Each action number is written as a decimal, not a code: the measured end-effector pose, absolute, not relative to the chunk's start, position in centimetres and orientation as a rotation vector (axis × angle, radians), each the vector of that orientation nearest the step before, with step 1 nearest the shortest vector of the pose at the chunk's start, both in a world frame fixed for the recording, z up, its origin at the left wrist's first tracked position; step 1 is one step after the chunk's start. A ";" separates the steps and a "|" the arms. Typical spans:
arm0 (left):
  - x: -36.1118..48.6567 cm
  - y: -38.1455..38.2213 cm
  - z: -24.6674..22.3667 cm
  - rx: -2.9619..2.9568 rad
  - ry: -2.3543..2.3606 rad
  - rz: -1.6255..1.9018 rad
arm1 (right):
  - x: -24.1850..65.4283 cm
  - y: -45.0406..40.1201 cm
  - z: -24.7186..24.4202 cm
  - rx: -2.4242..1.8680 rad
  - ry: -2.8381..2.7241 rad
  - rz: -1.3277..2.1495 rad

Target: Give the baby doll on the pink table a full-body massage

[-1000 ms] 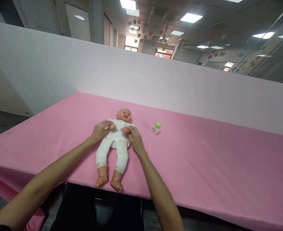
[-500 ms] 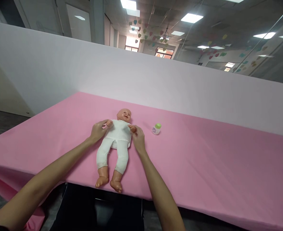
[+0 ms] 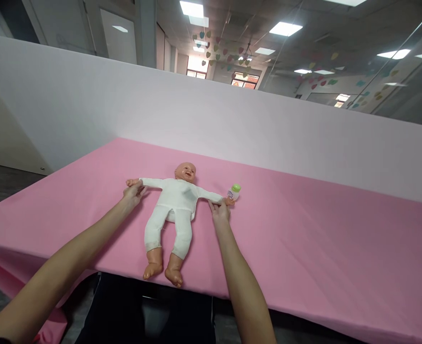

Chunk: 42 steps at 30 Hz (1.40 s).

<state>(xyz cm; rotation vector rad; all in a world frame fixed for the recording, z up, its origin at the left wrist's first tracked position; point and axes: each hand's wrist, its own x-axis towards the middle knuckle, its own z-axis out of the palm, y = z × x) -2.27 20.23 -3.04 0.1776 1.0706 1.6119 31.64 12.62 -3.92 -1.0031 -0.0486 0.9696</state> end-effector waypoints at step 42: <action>-2.4 20.5 -3.2 0.417 1.142 1.597 | 30.9 11.6 -4.0 -1.028 -0.142 0.954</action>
